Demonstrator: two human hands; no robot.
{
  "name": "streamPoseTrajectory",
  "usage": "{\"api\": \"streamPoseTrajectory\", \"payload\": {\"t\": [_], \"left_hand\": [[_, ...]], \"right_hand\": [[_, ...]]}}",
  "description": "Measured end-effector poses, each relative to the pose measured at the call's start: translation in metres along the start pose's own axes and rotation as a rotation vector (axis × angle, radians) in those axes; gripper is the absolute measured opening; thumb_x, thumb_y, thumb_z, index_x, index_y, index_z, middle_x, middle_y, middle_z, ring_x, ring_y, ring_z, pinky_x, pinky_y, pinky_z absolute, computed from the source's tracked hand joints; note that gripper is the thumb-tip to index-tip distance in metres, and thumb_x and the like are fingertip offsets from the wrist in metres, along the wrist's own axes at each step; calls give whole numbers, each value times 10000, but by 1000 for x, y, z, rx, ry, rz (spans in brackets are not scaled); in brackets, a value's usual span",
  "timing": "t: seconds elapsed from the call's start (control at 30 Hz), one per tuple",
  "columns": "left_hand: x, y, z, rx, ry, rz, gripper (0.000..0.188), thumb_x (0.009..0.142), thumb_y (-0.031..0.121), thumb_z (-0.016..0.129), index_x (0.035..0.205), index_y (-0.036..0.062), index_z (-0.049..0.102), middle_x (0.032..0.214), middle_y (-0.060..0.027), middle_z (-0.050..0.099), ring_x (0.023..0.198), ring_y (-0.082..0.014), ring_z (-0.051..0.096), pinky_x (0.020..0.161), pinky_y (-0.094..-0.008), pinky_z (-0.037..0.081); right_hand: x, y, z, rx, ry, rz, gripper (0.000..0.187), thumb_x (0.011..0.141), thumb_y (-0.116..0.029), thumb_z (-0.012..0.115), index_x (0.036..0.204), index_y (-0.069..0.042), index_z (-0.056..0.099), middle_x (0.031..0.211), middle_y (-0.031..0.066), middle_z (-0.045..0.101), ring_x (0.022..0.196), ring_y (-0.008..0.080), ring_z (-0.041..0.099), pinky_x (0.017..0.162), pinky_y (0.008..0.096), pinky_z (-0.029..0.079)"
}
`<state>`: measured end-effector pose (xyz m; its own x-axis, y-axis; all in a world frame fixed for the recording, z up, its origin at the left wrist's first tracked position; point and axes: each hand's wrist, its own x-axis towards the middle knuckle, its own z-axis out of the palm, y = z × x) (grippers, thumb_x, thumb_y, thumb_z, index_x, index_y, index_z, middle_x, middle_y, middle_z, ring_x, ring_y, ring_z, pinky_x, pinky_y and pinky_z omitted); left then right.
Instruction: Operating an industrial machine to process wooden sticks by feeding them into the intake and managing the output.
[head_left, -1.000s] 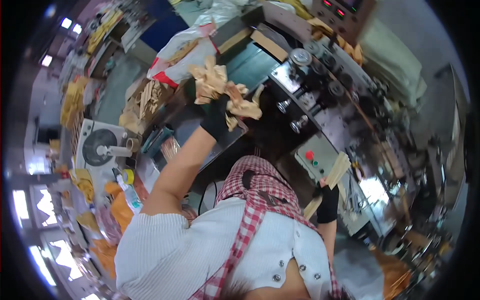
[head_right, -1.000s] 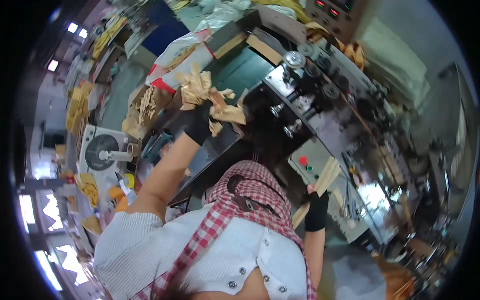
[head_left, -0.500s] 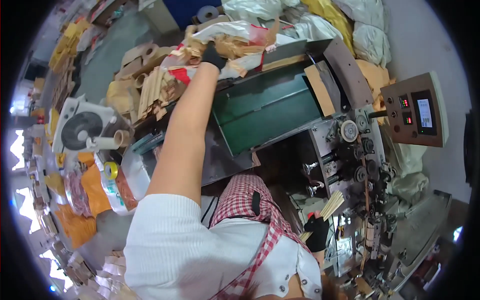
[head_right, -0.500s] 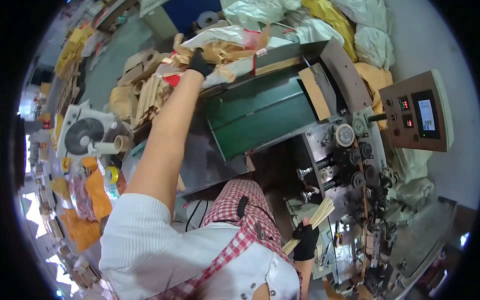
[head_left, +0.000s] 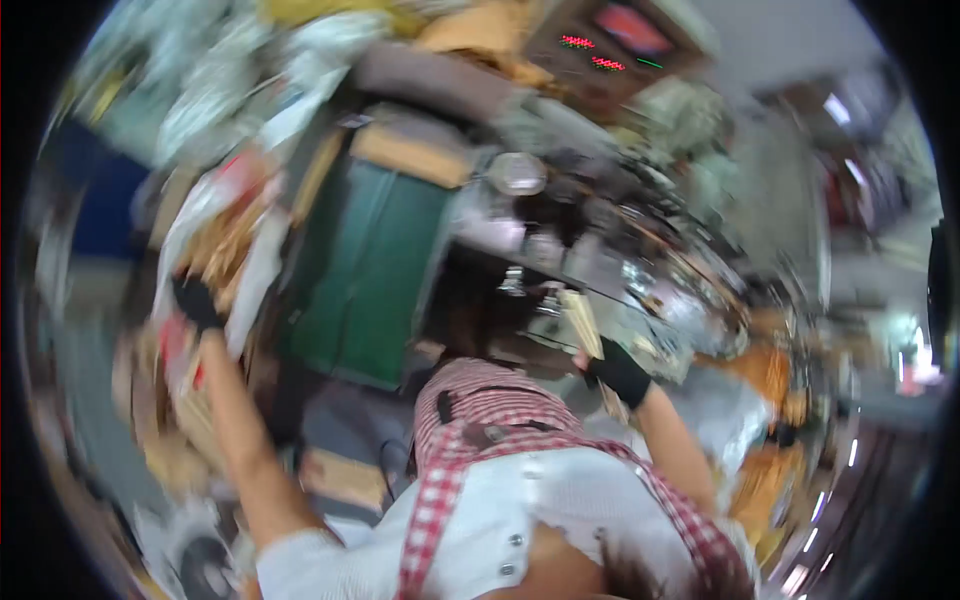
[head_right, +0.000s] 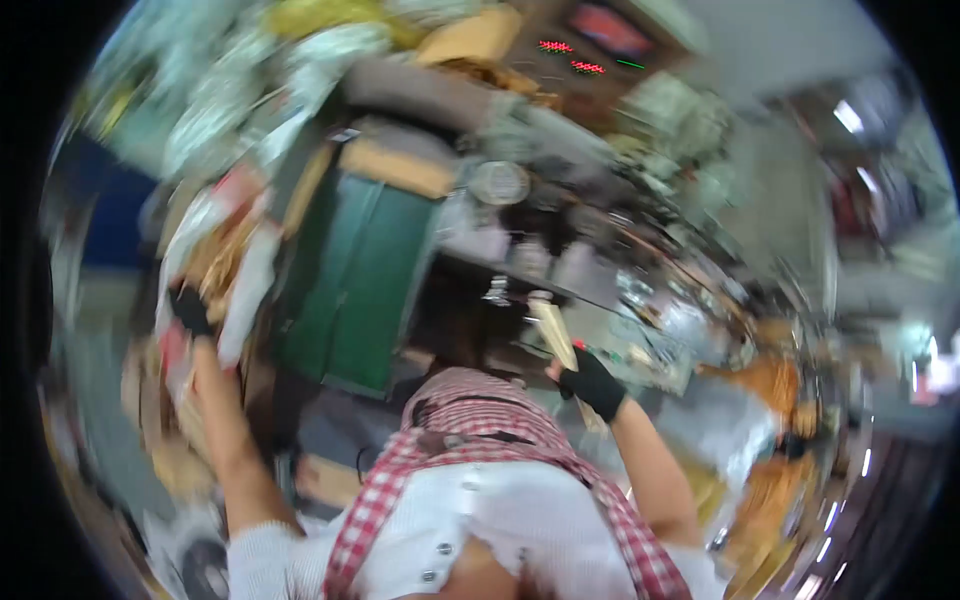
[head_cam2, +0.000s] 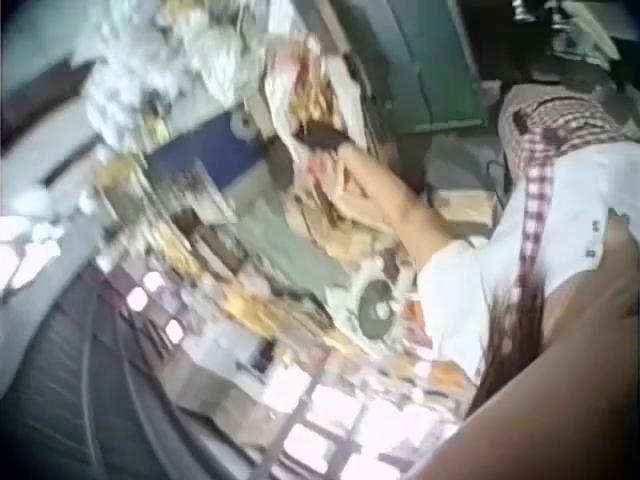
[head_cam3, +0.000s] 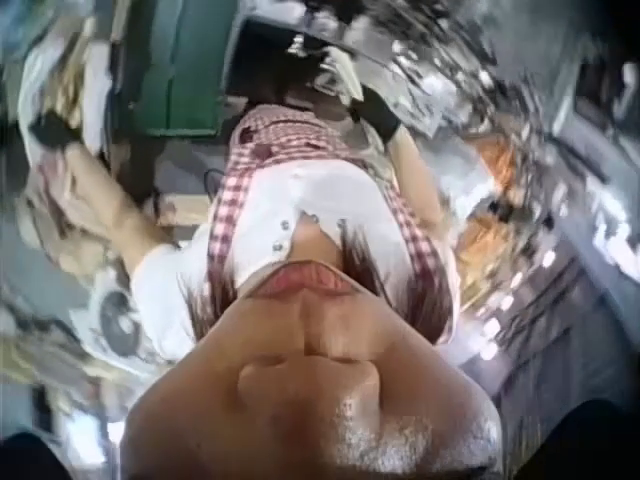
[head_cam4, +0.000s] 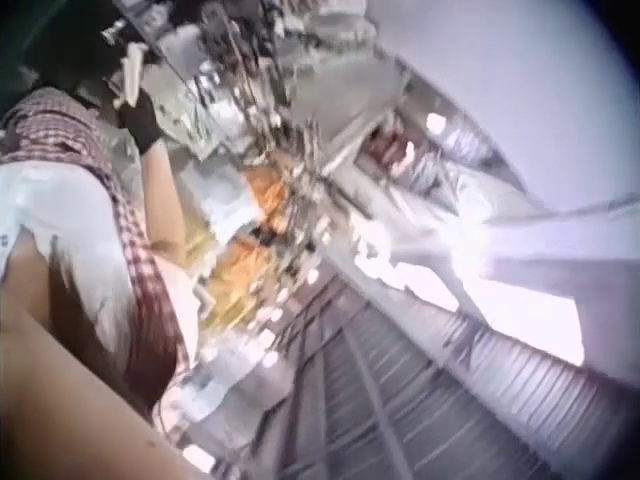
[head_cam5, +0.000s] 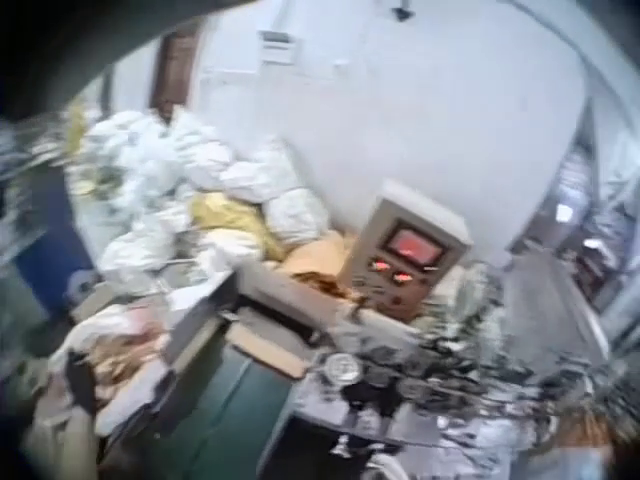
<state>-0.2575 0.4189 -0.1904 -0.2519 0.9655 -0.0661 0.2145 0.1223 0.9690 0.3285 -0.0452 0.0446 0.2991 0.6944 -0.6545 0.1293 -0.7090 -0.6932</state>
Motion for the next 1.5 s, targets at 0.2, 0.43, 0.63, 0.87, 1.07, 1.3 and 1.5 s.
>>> {"api": "streamPoseTrajectory", "payload": {"t": [0.2, 0.43, 0.63, 0.87, 1.07, 1.3, 1.5], "left_hand": [[-138, 129, 153, 437, -83, 694, 220, 892, 181, 490, 969, -20, 535, 873, -131, 566, 851, -281, 540, 768, -326, 423], [-265, 179, 225, 483, -559, 1012, 168, 798, 33, 523, 966, 41, 531, 828, -113, 534, 745, -268, 554, 690, -360, 446], [-284, 164, 218, 466, -753, 756, 200, 791, 41, 552, 990, 33, 527, 873, -144, 547, 767, -317, 556, 689, -376, 451], [-333, 153, 211, 528, -784, 562, 198, 803, 64, 553, 996, 28, 533, 902, -156, 569, 835, -310, 570, 732, -370, 449], [-451, 151, 191, 621, -755, 463, 198, 802, 80, 561, 994, 34, 538, 886, -153, 574, 831, -309, 575, 732, -375, 451], [-612, 126, 185, 708, -610, 411, 191, 787, 130, 592, 957, 49, 563, 874, -138, 593, 799, -307, 588, 712, -374, 462], [-698, 130, 182, 846, -719, 319, 215, 788, 213, 613, 933, 57, 585, 879, -142, 624, 838, -320, 604, 718, -382, 476]], "right_hand": [[-41, 7, -97, -846, 666, 243, 322, 776, -337, 600, 1010, -115, 604, 918, 148, 635, 854, 341, 600, 739, 433, 473], [-141, 96, -209, -997, 1034, 504, 274, 741, -296, 611, 980, -162, 622, 909, 136, 644, 848, 326, 615, 744, 433, 484], [-186, 65, -330, -1474, 1286, 414, 273, 768, -184, 538, 1038, -168, 579, 856, 127, 645, 773, 325, 631, 660, 443, 492], [-176, 17, -460, -1644, 1483, 309, 166, 773, -138, 485, 895, -151, 597, 776, 100, 644, 726, 292, 634, 656, 416, 481], [-144, 13, -555, -1693, 1265, 22, 238, 708, -115, 587, 946, -122, 592, 850, 106, 636, 812, 273, 623, 741, 420, 461], [-45, 4, -559, -1504, 814, 59, 529, 727, -379, 637, 1211, -202, 517, 1195, 78, 559, 1123, 258, 518, 919, 467, 388], [-70, 58, -579, -1045, 1221, -814, 331, 794, -266, 569, 1110, -170, 587, 1050, 113, 610, 963, 302, 579, 813, 402, 465]]}}
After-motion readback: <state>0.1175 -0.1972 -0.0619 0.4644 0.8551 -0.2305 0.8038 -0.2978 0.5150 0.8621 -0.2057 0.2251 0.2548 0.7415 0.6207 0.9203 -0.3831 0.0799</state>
